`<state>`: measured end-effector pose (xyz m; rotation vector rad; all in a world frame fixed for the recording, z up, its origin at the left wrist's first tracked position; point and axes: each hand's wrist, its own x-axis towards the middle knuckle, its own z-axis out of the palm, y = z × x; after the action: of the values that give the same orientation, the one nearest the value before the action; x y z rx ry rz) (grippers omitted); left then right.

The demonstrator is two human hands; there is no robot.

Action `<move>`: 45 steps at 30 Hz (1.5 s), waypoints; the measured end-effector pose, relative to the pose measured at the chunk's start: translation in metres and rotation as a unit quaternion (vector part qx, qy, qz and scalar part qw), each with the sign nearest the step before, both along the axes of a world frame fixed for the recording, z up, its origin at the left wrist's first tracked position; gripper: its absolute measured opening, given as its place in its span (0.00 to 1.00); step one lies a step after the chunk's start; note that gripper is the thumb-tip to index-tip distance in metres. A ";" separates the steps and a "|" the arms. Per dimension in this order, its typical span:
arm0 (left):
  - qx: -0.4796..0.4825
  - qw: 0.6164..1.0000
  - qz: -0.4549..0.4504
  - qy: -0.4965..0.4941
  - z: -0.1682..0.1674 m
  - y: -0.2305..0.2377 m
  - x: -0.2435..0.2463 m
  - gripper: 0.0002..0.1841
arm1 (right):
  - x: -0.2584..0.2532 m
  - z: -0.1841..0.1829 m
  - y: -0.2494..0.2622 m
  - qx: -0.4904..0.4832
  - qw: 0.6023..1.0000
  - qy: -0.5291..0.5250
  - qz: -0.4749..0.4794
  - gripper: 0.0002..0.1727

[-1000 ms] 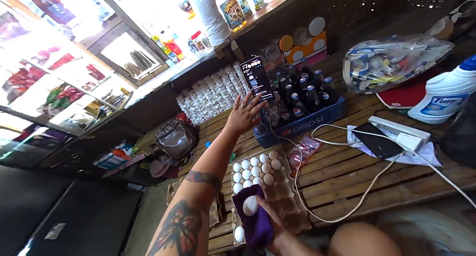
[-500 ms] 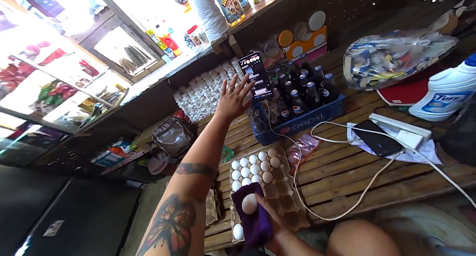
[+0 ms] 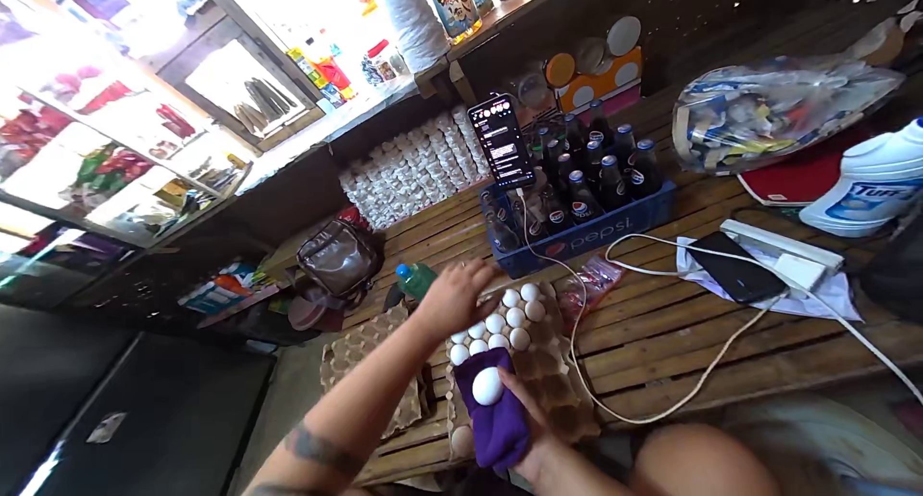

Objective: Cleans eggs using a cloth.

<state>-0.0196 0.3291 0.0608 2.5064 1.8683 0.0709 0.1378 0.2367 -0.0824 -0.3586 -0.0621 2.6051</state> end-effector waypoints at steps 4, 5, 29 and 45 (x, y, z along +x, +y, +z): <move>-0.013 0.998 0.017 -0.059 -0.028 -0.069 0.018 0.19 | -0.003 0.003 0.001 -0.023 0.999 0.039 0.003 0.19; -0.005 0.998 0.030 -0.063 -0.038 -0.080 0.019 0.19 | -0.002 0.005 0.000 -0.022 0.999 0.038 0.008 0.19; 0.173 0.951 0.211 -0.143 -0.092 -0.141 0.023 0.30 | -0.006 0.020 -0.014 0.170 0.967 -0.188 -0.032 0.29; 0.191 0.882 0.199 -0.382 -0.085 -0.138 0.029 0.26 | 0.001 0.010 -0.022 0.554 0.777 -0.163 -0.250 0.27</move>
<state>0.0090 0.1907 -0.0238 1.7400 2.0371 1.3240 0.1387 0.2149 -0.0728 -0.2990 -1.3447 1.5623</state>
